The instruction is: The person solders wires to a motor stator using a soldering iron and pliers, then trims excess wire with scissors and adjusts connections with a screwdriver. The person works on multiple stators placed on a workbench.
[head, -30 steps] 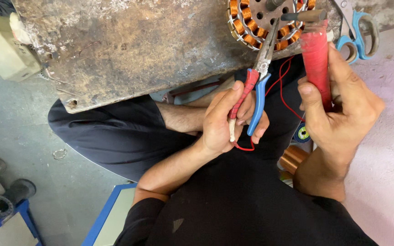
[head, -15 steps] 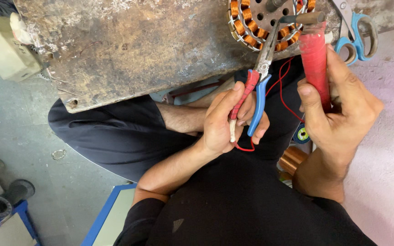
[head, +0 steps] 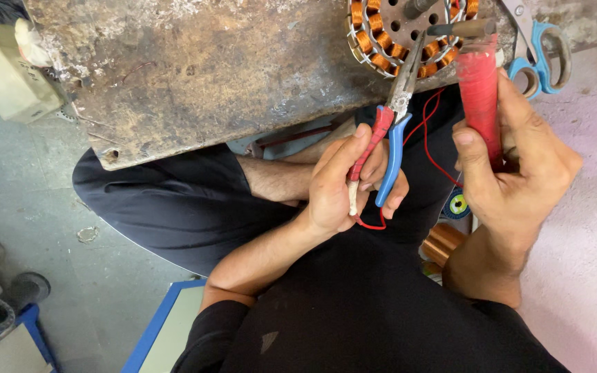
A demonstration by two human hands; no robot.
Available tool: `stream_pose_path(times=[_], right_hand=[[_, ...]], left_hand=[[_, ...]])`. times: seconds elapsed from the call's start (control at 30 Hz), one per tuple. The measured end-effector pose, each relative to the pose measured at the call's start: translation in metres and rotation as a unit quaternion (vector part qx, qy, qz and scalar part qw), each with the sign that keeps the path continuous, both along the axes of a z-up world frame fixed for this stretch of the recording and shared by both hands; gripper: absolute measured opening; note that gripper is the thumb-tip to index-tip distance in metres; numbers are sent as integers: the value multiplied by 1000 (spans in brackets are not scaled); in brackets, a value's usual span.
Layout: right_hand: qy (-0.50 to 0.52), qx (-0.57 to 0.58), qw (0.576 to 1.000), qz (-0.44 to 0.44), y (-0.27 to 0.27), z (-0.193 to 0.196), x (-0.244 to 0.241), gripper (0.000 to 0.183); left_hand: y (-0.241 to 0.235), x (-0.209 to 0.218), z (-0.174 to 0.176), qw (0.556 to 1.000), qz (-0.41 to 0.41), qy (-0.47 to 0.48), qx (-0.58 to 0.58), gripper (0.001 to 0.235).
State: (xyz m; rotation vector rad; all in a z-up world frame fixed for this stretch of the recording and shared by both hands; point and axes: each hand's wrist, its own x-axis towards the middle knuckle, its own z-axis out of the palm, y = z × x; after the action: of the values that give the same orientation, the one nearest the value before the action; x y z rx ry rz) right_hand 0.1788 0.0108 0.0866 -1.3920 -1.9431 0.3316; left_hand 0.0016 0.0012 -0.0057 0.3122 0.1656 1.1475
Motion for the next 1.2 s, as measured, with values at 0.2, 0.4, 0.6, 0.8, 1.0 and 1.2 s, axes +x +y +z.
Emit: stream_pose_path(times=[0.2, 0.4, 0.6, 0.8, 1.0, 1.2], right_hand=[[33, 2, 999, 12, -1, -4, 3, 39], [85, 16, 996, 11, -6, -16, 15, 39], [291, 35, 956, -9, -30, -42, 15, 46], [269, -85, 956, 79, -48, -41, -48, 38], [126, -22, 974, 185, -4, -24, -112, 43], [158, -32, 956, 247, 29, -13, -161, 34]], left_hand=[[2, 0, -1, 1000, -7, 1, 4, 57], [2, -6, 4, 997, -40, 57, 39, 56], [-29, -21, -1, 964, 76, 201, 159, 56], [-55, -30, -7, 864, 307, 379, 127, 46], [-35, -61, -8, 808, 392, 440, 1, 29], [-8, -94, 14, 799, 422, 427, -22, 22]])
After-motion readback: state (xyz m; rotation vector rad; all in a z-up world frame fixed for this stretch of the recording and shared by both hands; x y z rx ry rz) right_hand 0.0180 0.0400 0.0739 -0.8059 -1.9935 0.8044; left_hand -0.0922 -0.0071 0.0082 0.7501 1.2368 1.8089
